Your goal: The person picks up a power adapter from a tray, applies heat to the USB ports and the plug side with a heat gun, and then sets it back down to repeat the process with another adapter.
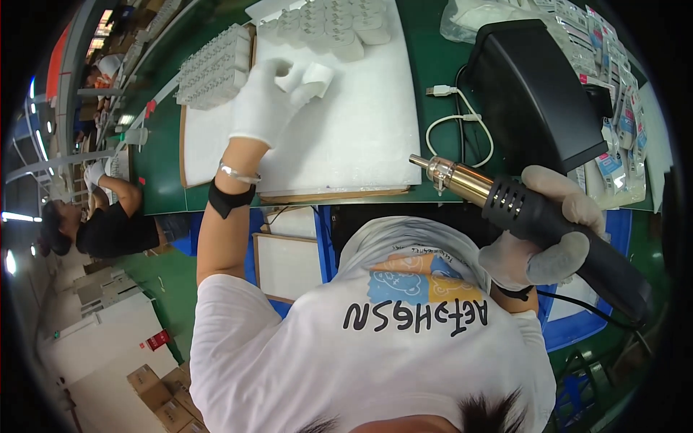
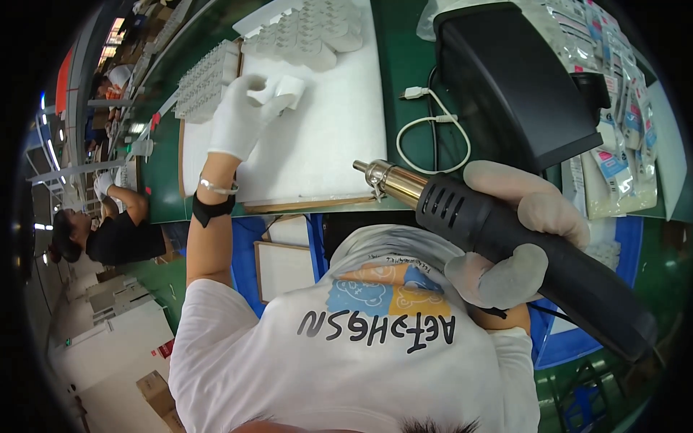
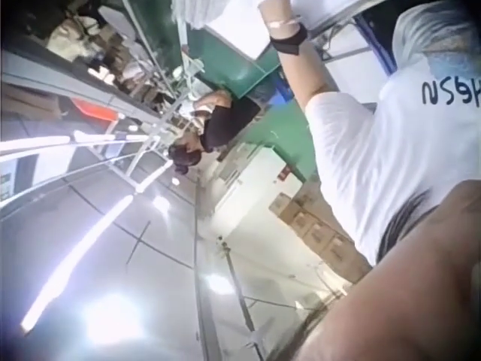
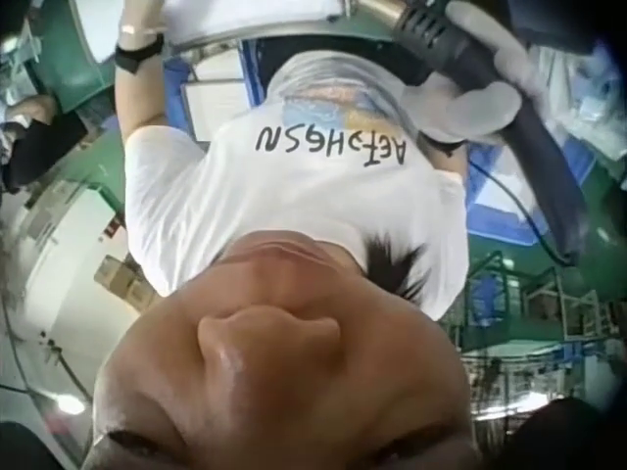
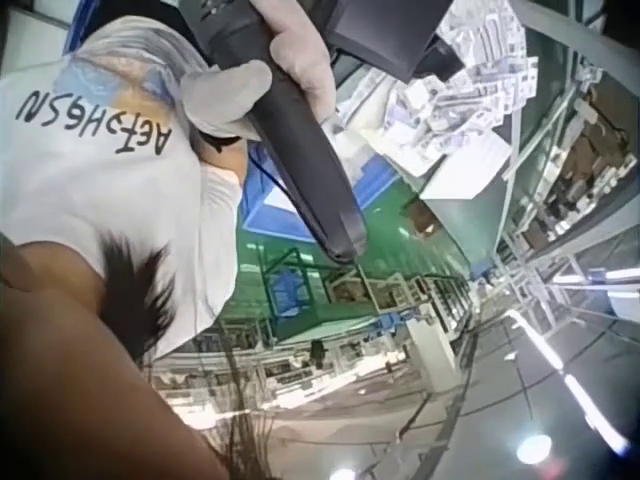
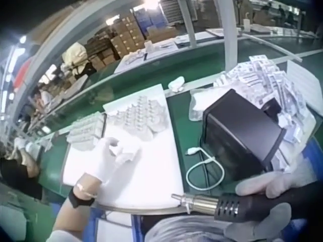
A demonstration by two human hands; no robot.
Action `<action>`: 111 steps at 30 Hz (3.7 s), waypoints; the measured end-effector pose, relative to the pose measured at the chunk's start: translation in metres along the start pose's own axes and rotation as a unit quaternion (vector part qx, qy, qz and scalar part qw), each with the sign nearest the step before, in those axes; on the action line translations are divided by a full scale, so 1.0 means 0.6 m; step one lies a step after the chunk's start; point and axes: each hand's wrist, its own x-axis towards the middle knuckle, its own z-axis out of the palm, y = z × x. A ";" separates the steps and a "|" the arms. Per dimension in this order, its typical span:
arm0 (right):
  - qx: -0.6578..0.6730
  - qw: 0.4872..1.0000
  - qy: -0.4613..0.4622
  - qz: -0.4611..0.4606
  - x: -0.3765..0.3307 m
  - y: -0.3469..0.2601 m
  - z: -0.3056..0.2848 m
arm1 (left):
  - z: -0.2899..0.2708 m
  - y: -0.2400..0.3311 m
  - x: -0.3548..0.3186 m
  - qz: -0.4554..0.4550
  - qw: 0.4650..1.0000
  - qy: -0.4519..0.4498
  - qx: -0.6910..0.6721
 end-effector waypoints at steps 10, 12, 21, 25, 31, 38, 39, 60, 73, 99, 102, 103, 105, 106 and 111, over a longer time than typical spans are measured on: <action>-0.021 0.998 -0.053 0.023 -0.003 0.004 -0.038 | 0.020 0.005 -0.010 0.118 0.989 -0.078 -0.048; -0.040 0.997 -0.054 -0.033 -0.001 0.014 -0.043 | 0.014 0.008 -0.040 0.130 0.983 -0.074 -0.108; -0.152 0.923 -0.135 -0.328 0.064 0.007 -0.049 | 0.016 0.087 -0.166 0.070 0.877 -0.076 -0.469; -0.158 0.923 -0.229 -0.265 0.085 -0.019 -0.054 | 0.030 0.096 -0.183 0.062 0.886 -0.078 -0.452; -0.153 0.907 -0.349 -0.176 0.083 -0.040 -0.060 | 0.034 0.101 -0.189 0.059 0.892 -0.081 -0.440; -0.056 0.992 -0.097 0.057 0.009 -0.032 -0.047 | 0.038 0.102 -0.193 0.060 0.899 -0.078 -0.428; -0.056 0.992 -0.096 0.057 0.007 -0.030 -0.048 | 0.040 0.102 -0.194 0.058 0.899 -0.078 -0.427; -0.117 0.971 -0.150 -0.146 0.029 0.011 -0.023 | 0.037 0.109 -0.199 0.059 0.895 -0.085 -0.435; -0.150 0.932 -0.178 -0.277 0.039 0.017 -0.020 | 0.034 0.109 -0.200 0.045 0.894 -0.091 -0.436; -0.129 0.944 -0.148 -0.266 0.044 0.015 -0.042 | 0.036 0.107 -0.201 0.050 0.906 -0.086 -0.411; -0.126 0.945 -0.146 -0.264 0.037 0.017 -0.053 | 0.036 0.105 -0.200 0.047 0.903 -0.085 -0.419; -0.125 0.946 -0.144 -0.263 0.034 0.014 -0.035 | 0.035 0.105 -0.199 0.046 0.901 -0.085 -0.422; -0.123 0.947 -0.140 -0.261 0.037 0.015 -0.037 | 0.037 0.105 -0.199 0.042 0.899 -0.086 -0.427; -0.122 0.948 -0.138 -0.260 0.039 0.023 -0.018 | 0.038 0.104 -0.199 0.037 0.896 -0.088 -0.433; -0.115 0.951 -0.134 -0.255 0.040 0.021 -0.036 | 0.038 0.100 -0.198 0.037 0.898 -0.093 -0.429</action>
